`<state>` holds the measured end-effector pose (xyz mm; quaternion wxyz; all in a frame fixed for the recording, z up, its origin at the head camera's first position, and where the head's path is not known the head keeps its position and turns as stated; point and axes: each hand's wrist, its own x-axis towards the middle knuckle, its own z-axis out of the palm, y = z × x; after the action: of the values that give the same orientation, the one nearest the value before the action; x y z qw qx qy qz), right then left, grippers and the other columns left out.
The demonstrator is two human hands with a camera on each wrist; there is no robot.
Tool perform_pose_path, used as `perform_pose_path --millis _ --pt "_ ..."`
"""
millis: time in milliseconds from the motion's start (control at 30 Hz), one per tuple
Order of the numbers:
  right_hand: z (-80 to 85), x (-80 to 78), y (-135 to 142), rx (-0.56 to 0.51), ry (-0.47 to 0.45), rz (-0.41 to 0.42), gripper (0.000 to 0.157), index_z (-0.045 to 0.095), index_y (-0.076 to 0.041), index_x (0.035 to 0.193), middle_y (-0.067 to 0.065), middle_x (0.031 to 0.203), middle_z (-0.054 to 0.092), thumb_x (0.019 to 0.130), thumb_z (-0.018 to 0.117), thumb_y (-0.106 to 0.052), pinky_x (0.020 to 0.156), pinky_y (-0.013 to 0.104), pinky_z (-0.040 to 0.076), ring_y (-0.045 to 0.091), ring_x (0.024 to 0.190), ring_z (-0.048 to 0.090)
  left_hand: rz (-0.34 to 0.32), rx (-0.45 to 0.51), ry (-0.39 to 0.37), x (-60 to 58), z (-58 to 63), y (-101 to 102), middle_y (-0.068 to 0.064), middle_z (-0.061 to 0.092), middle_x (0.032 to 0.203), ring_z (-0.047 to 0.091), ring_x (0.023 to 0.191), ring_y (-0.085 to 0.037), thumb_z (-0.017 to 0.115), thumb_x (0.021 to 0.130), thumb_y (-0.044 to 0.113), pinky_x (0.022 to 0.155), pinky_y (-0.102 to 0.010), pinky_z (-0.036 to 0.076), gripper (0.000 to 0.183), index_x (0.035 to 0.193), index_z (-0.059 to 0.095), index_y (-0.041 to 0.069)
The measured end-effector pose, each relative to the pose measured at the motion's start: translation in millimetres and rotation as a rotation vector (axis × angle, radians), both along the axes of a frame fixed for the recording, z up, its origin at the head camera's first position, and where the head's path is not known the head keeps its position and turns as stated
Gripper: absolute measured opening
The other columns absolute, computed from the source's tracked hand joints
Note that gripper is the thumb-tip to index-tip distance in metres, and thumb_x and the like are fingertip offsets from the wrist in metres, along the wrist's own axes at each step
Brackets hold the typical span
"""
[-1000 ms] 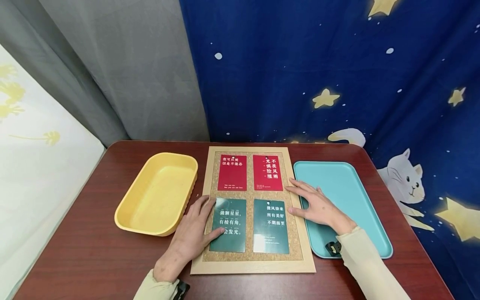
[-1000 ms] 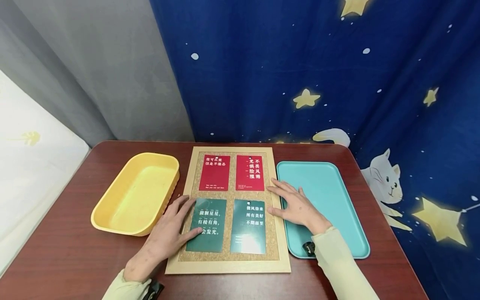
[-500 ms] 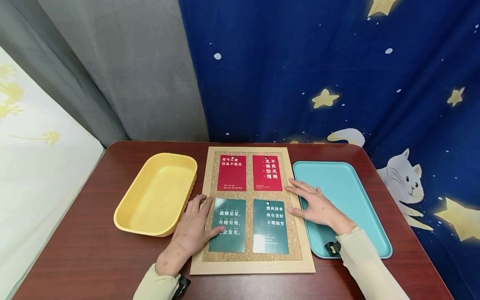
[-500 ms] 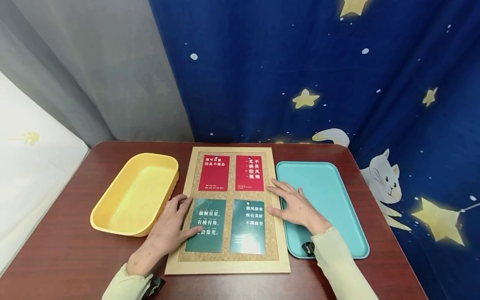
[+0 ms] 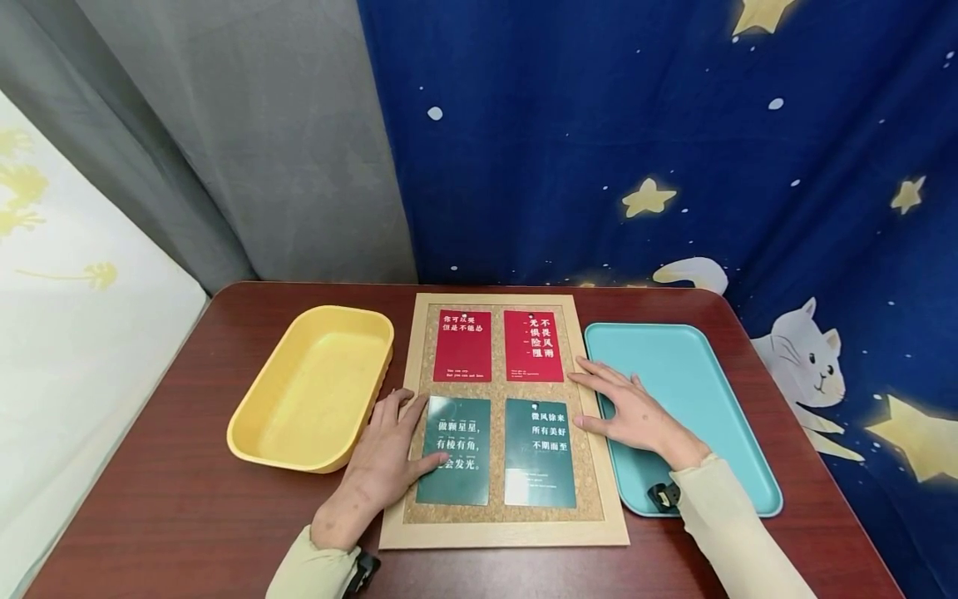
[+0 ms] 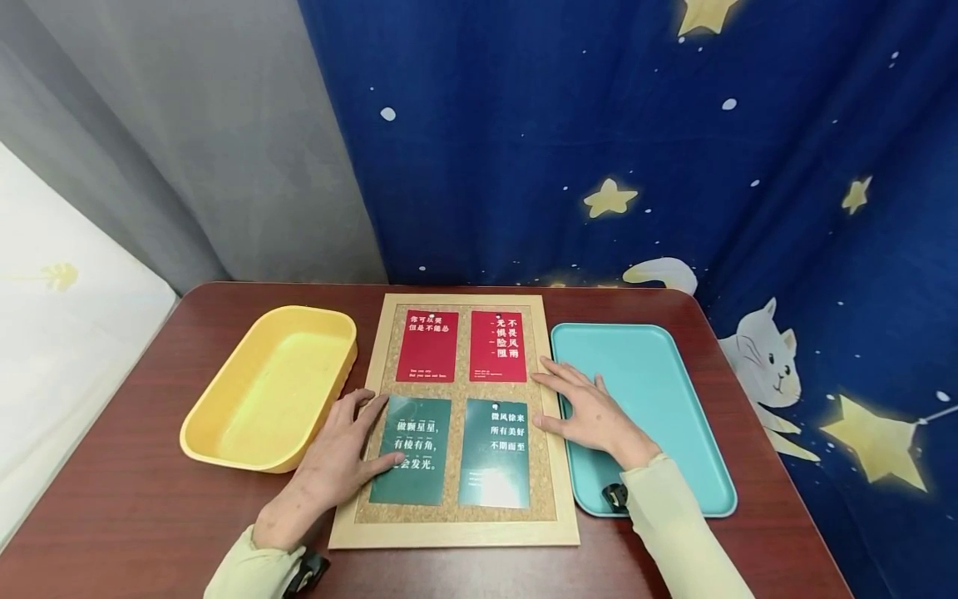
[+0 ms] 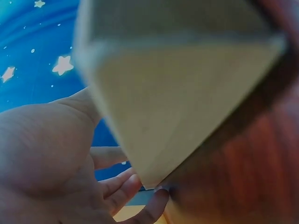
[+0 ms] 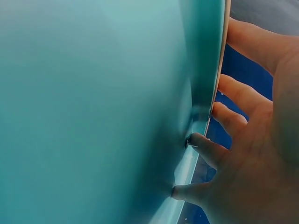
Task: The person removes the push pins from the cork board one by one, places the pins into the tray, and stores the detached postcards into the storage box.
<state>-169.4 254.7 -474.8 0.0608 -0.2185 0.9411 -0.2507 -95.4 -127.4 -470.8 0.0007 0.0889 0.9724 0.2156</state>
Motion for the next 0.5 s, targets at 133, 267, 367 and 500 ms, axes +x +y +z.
perform_pose_path --millis 133,267,367,500 --pt "-0.4 -0.1 0.1 0.0 -0.009 -0.003 0.073 0.053 -0.022 0.154 0.007 0.171 0.035 0.091 0.077 -0.049 0.116 0.085 0.012 0.044 0.157 0.03 -0.014 -0.009 0.001 -0.6 2.2 -0.1 -0.021 0.043 0.153 0.04 0.143 -0.038 0.087 0.082 0.044 0.115 -0.052 0.047 0.091 0.155 0.047 0.006" --pt "-0.6 -0.5 -0.1 -0.001 -0.027 -0.006 0.074 0.052 -0.022 0.154 0.006 0.171 0.033 0.091 0.078 -0.049 0.118 0.084 0.011 0.042 0.158 0.028 -0.024 -0.021 -0.008 -1.7 4.8 -0.3 -0.02 0.042 0.153 0.039 0.143 -0.038 0.087 0.082 0.044 0.114 -0.051 0.047 0.091 0.155 0.048 0.007" --pt "-0.5 -0.7 -0.5 0.002 -0.028 -0.004 0.074 0.052 -0.022 0.155 0.006 0.172 0.033 0.091 0.077 -0.049 0.118 0.084 0.011 0.041 0.158 0.027 -0.024 -0.014 -0.018 -2.5 6.0 -0.6 -0.02 0.042 0.152 0.039 0.142 -0.038 0.088 0.082 0.044 0.114 -0.052 0.048 0.089 0.154 0.05 0.008" --pt "-0.5 -0.9 -1.0 0.004 -0.024 -0.003 0.074 0.052 -0.022 0.154 0.006 0.172 0.033 0.091 0.077 -0.05 0.118 0.084 0.011 0.042 0.158 0.028 -0.015 0.016 -0.028 -4.0 6.0 -1.0 -0.02 0.043 0.152 0.039 0.141 -0.037 0.09 0.08 0.043 0.114 -0.052 0.048 0.088 0.151 0.052 0.008"
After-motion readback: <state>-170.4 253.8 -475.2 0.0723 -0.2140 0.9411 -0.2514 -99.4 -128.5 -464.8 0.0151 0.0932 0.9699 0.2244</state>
